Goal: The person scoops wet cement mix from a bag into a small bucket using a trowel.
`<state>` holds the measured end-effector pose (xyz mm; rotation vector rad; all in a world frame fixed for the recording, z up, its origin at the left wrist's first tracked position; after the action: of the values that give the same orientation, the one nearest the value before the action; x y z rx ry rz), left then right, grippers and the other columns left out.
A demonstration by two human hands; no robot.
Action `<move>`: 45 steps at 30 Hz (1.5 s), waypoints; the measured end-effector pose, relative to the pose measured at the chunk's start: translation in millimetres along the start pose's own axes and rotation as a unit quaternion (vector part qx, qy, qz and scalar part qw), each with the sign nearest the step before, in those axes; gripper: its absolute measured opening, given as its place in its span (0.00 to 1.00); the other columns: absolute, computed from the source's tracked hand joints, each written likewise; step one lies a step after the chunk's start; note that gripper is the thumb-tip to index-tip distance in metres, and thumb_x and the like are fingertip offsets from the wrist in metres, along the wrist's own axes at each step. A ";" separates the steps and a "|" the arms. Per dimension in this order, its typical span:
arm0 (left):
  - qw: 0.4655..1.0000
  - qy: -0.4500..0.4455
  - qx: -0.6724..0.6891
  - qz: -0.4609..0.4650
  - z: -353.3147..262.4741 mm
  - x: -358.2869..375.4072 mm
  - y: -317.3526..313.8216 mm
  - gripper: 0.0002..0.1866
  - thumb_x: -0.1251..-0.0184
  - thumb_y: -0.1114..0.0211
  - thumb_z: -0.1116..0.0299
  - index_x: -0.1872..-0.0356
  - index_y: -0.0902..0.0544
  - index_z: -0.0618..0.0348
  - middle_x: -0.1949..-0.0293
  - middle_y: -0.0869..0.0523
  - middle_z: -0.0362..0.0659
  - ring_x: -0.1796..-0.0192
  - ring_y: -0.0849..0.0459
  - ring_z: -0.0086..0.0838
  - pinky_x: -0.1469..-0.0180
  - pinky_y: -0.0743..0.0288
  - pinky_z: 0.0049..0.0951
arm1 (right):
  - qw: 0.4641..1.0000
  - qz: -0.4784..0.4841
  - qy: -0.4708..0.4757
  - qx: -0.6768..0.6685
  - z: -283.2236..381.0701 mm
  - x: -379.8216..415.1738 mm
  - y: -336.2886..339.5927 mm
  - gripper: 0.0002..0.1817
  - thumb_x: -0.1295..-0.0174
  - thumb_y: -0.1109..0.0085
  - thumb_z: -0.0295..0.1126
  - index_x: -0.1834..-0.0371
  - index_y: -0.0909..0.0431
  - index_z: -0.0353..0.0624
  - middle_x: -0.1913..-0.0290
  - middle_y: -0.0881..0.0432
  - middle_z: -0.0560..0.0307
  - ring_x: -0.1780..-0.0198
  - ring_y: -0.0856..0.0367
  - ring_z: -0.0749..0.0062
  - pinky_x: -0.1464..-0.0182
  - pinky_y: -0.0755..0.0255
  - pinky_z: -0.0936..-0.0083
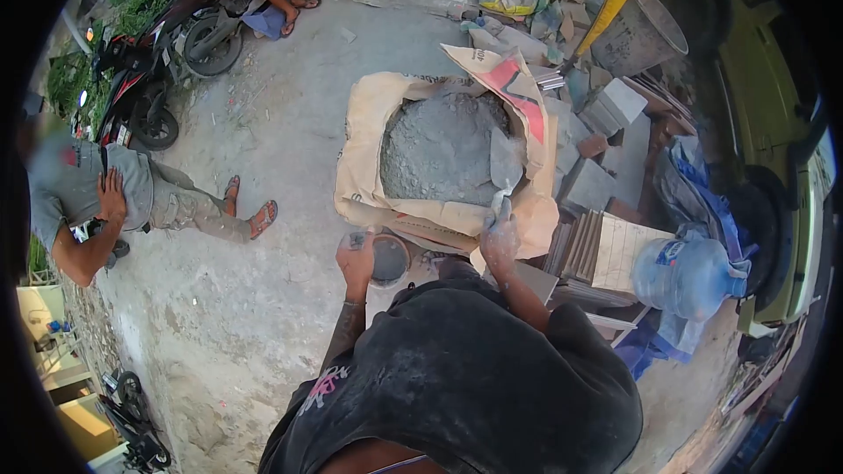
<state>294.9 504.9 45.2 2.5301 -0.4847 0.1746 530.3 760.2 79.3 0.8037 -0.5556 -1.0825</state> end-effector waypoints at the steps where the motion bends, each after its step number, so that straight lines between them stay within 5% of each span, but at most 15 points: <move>1: 1.000 -0.006 -0.009 0.002 -28.5 -1.7 -1.1 0.19 0.47 0.35 0.60 0.63 0.23 0.67 0.68 0.19 0.53 0.64 0.21 0.44 0.60 0.29 0.36 | 0.998 0.015 -0.056 0.033 -12.6 -0.5 -6.0 0.27 0.44 0.52 0.32 0.40 0.42 0.37 0.59 0.27 0.34 0.59 0.26 0.41 0.56 0.33 0.53; 3: 0.972 -0.117 -0.188 -0.078 -97.8 1.4 5.7 0.24 0.52 0.32 0.52 0.70 0.24 0.68 0.66 0.21 0.53 0.62 0.22 0.41 0.59 0.30 0.37 | 0.991 0.030 -0.116 0.058 -37.8 -1.3 -18.7 0.28 0.44 0.51 0.32 0.39 0.42 0.37 0.58 0.27 0.34 0.59 0.26 0.39 0.56 0.33 0.53; 6: 0.961 -0.117 -0.220 -0.122 -110.5 -8.6 0.5 0.27 0.56 0.31 0.52 0.64 0.24 0.69 0.61 0.24 0.57 0.55 0.25 0.49 0.56 0.30 0.42 | 0.993 0.016 -0.113 0.020 -56.4 -9.3 -34.2 0.24 0.41 0.53 0.36 0.42 0.39 0.37 0.61 0.26 0.32 0.59 0.26 0.39 0.57 0.33 0.52; 8: 0.957 -0.111 -0.251 -0.094 -98.9 -24.7 -10.7 0.27 0.56 0.31 0.52 0.64 0.24 0.69 0.61 0.24 0.57 0.56 0.24 0.49 0.56 0.30 0.42 | 0.982 0.055 -0.146 -0.105 -54.6 -14.3 -44.3 0.22 0.37 0.57 0.41 0.47 0.34 0.37 0.64 0.25 0.30 0.60 0.26 0.38 0.59 0.33 0.52; 12: 0.951 -0.107 -0.290 -0.012 -89.5 -39.1 -34.7 0.26 0.57 0.31 0.54 0.64 0.23 0.67 0.64 0.21 0.55 0.58 0.21 0.46 0.59 0.28 0.40 | 0.991 0.064 -0.036 -0.114 -41.1 -16.9 -67.9 0.22 0.35 0.62 0.45 0.51 0.31 0.36 0.65 0.25 0.30 0.60 0.26 0.37 0.60 0.34 0.52; 15: 0.942 -0.134 -0.305 -0.045 -97.8 -37.5 -39.6 0.19 0.57 0.32 0.56 0.72 0.21 0.64 0.72 0.19 0.52 0.67 0.19 0.45 0.65 0.27 0.39 | 0.984 0.051 -0.063 -0.159 -32.9 -16.7 -66.1 0.23 0.34 0.64 0.46 0.53 0.30 0.36 0.64 0.24 0.31 0.60 0.27 0.36 0.60 0.34 0.53; 18: 0.942 -0.072 -0.327 0.025 -83.3 -43.5 -51.2 0.17 0.55 0.33 0.59 0.73 0.20 0.65 0.71 0.19 0.53 0.66 0.19 0.46 0.64 0.27 0.40 | 0.979 0.045 -0.078 -0.184 -31.5 -13.1 -56.4 0.23 0.34 0.63 0.46 0.55 0.28 0.35 0.65 0.24 0.31 0.60 0.26 0.37 0.60 0.34 0.54; 22: 0.951 -0.094 -0.293 0.005 -98.7 -42.1 -44.9 0.14 0.53 0.34 0.62 0.75 0.20 0.64 0.74 0.19 0.53 0.67 0.19 0.47 0.65 0.28 0.41 | 0.973 0.047 -0.089 -0.210 -23.8 -9.7 -60.8 0.23 0.34 0.63 0.46 0.56 0.28 0.35 0.65 0.24 0.32 0.60 0.26 0.37 0.60 0.34 0.54; 28: 0.959 -0.141 -0.243 0.025 -95.0 -44.5 -53.4 0.12 0.52 0.35 0.64 0.75 0.21 0.64 0.75 0.19 0.53 0.67 0.20 0.47 0.64 0.29 0.41 | 0.977 0.186 0.004 -0.100 7.3 -40.3 -105.1 0.21 0.36 0.58 0.45 0.52 0.28 0.38 0.65 0.23 0.33 0.59 0.25 0.38 0.57 0.32 0.55; 36: 0.965 -0.161 -0.207 0.025 -96.3 -42.1 -54.6 0.08 0.52 0.37 0.69 0.78 0.22 0.64 0.81 0.20 0.50 0.78 0.21 0.37 0.70 0.30 0.35 | 0.879 0.453 0.094 -0.120 60.5 -54.6 -166.1 0.24 0.40 0.52 0.49 0.56 0.24 0.37 0.63 0.19 0.43 0.59 0.21 0.58 0.54 0.31 0.68; 39: 0.976 -0.129 -0.163 0.062 -92.9 -40.3 -54.5 0.10 0.53 0.35 0.66 0.75 0.22 0.62 0.75 0.19 0.52 0.69 0.20 0.44 0.65 0.30 0.39 | 0.857 0.488 0.070 -0.148 65.2 -48.4 -166.6 0.24 0.40 0.51 0.48 0.52 0.25 0.38 0.58 0.19 0.47 0.57 0.23 0.63 0.51 0.32 0.72; 45: 0.971 -0.130 -0.195 0.040 -93.2 -39.9 -50.5 0.10 0.53 0.35 0.66 0.76 0.23 0.63 0.75 0.20 0.53 0.69 0.21 0.46 0.66 0.30 0.38 | 0.860 0.461 0.071 -0.207 66.8 -48.6 -178.4 0.26 0.40 0.50 0.47 0.47 0.28 0.38 0.52 0.22 0.51 0.52 0.25 0.67 0.47 0.35 0.73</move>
<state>274.9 607.1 89.4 2.1560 -0.6543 -0.2075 363.8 742.3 -23.8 0.1612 -0.4703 -0.2176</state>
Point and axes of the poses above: each hand's wrist, its own x-axis away from the middle knuckle, its own y-axis out of the back of the hand, z = x × y, the point moved 10 cm from there along -x, towards the middle knuckle
